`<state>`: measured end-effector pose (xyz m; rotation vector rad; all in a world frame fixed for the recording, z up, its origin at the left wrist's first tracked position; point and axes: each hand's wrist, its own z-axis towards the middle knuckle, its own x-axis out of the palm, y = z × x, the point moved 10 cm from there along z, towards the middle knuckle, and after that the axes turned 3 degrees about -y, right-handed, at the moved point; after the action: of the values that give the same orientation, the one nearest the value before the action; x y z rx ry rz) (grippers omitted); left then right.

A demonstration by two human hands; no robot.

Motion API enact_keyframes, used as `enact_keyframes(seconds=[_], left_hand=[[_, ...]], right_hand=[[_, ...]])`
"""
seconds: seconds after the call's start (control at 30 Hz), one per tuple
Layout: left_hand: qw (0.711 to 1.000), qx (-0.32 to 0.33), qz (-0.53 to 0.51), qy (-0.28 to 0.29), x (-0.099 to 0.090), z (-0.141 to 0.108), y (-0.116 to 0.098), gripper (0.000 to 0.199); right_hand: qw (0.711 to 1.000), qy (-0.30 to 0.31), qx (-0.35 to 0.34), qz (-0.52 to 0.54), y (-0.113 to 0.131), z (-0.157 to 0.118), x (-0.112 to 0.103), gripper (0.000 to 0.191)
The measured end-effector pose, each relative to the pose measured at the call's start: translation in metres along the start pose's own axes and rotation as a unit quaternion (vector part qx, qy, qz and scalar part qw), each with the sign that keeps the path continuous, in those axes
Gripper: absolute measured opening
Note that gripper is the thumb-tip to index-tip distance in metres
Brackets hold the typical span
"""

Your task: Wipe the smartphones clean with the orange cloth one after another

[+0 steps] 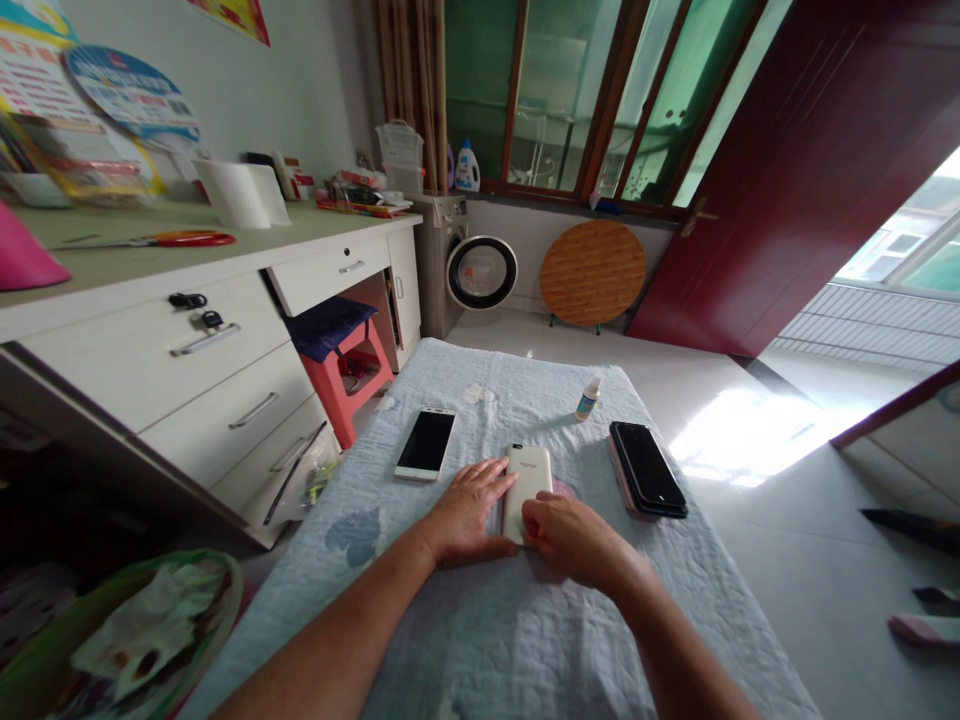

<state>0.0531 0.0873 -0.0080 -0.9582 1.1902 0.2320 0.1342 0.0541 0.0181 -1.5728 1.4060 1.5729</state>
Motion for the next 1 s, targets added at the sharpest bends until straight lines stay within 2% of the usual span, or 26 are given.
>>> enact_keyframes(seconds=[0.17, 0.37, 0.53, 0.8, 0.9, 1.0], left_hand=[[1.0, -0.007, 0.005, 0.009, -0.002, -0.001, -0.003, 0.093], [1.0, 0.0, -0.005, -0.003, -0.005, 0.0, -0.005, 0.094], [1.0, 0.001, -0.007, -0.005, -0.003, 0.0, -0.004, 0.095], [1.0, -0.01, 0.001, 0.005, -0.005, 0.0, -0.005, 0.097], [1.0, -0.008, 0.007, 0.003, -0.005, 0.0, -0.006, 0.098], [1.0, -0.007, 0.005, 0.002, -0.004, 0.0, -0.005, 0.097]], right_hand=[[0.997, -0.069, 0.019, 0.025, -0.009, 0.009, -0.01, 0.015], [0.978, -0.188, 0.054, 0.068, -0.03, 0.018, -0.021, 0.018], [0.961, -0.269, 0.037, 0.057, -0.035, 0.024, -0.026, 0.023], [0.951, -0.308, 0.008, 0.005, -0.035, 0.035, -0.029, 0.026], [0.953, -0.302, 0.02, -0.006, -0.037, 0.038, -0.029, 0.025], [0.953, -0.295, 0.063, -0.003, -0.045, 0.038, -0.028, 0.025]])
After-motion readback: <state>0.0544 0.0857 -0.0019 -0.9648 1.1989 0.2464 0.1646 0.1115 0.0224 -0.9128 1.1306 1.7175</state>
